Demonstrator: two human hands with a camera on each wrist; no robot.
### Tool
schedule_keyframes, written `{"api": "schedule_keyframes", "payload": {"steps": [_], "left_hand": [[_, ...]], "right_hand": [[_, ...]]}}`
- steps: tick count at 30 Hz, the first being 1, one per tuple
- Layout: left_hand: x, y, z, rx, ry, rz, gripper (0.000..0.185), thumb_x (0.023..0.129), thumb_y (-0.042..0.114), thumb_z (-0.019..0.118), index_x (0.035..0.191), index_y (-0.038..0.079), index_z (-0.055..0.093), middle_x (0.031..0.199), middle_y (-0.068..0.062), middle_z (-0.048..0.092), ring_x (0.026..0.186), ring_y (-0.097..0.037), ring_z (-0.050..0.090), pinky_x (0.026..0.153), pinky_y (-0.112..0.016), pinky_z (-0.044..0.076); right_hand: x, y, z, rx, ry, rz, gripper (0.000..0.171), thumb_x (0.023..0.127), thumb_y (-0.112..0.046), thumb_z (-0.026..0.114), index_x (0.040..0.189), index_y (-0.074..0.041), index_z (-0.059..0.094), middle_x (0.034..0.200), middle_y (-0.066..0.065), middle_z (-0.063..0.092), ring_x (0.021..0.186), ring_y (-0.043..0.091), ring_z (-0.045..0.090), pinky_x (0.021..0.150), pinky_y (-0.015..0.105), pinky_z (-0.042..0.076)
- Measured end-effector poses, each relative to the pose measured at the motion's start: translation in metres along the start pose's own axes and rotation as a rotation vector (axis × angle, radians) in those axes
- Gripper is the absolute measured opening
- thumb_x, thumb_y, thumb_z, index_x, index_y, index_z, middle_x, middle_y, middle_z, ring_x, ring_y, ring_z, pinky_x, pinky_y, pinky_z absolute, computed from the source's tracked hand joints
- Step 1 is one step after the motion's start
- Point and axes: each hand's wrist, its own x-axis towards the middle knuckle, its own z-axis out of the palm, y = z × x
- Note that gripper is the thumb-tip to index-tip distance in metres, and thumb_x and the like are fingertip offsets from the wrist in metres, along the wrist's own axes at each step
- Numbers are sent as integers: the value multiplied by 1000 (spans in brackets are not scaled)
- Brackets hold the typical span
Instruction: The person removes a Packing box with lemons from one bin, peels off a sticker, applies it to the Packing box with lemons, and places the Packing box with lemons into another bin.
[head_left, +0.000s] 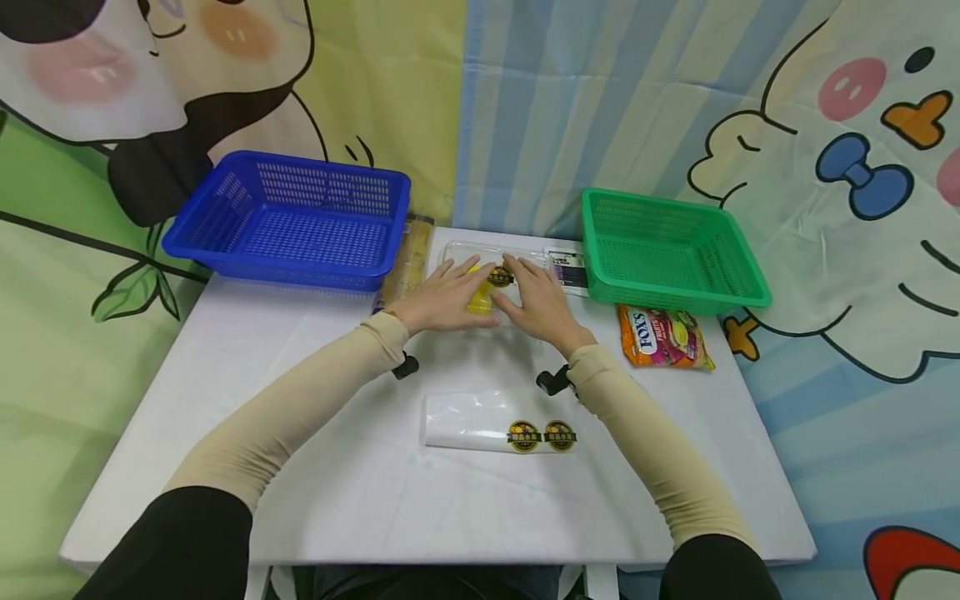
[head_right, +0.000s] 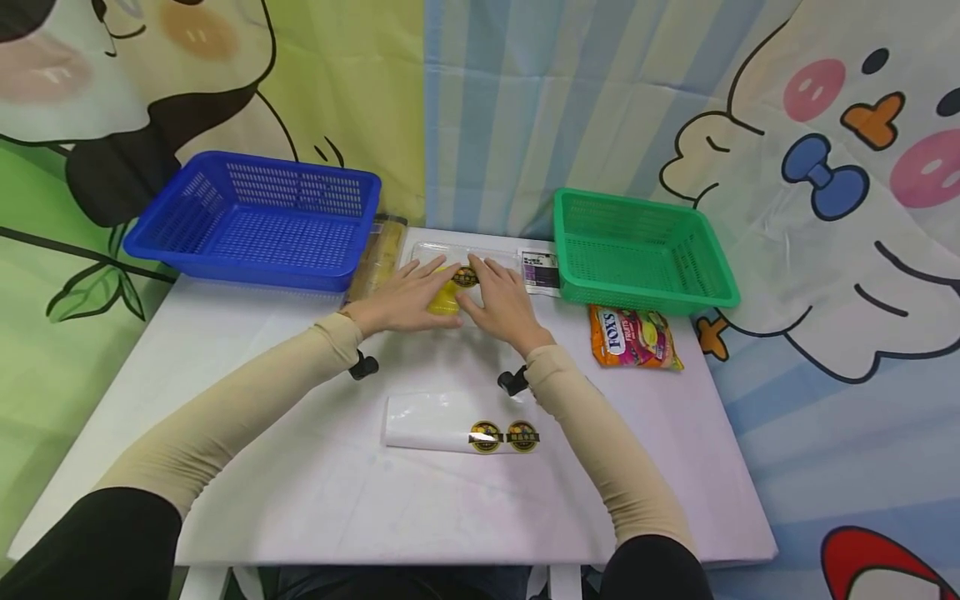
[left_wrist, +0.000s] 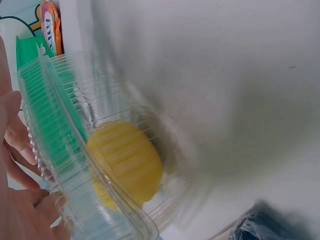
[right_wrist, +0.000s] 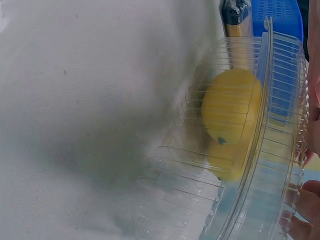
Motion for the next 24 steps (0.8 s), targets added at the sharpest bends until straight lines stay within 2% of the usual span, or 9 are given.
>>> {"api": "schedule_keyframes", "payload": {"steps": [8, 16, 24], "left_hand": [[0, 0, 2, 57, -29, -28, 107, 94, 82, 46, 169, 15, 12, 175, -5, 20, 164, -26, 1, 132, -56, 1], [-1, 2, 2, 73, -10, -20, 105, 95, 79, 47, 169, 14, 13, 175, -4, 20, 164, -25, -4, 132, -55, -3], [-3, 6, -10, 62, 62, 14, 102, 96, 77, 47, 169, 15, 14, 175, -5, 18, 164, -23, -4, 132, -55, -4]], "right_hand": [[1, 2, 3, -7, -47, 37, 74, 107, -54, 49, 165, -12, 31, 162, 9, 47, 156, 33, 32, 128, 58, 22], [-2, 1, 1, -34, -66, 43, 73, 108, -56, 45, 165, -13, 31, 166, 9, 42, 158, 32, 29, 128, 59, 21], [-9, -3, -13, 21, 50, 14, 70, 106, -51, 54, 161, -11, 39, 159, 8, 52, 155, 33, 35, 127, 60, 25]]}}
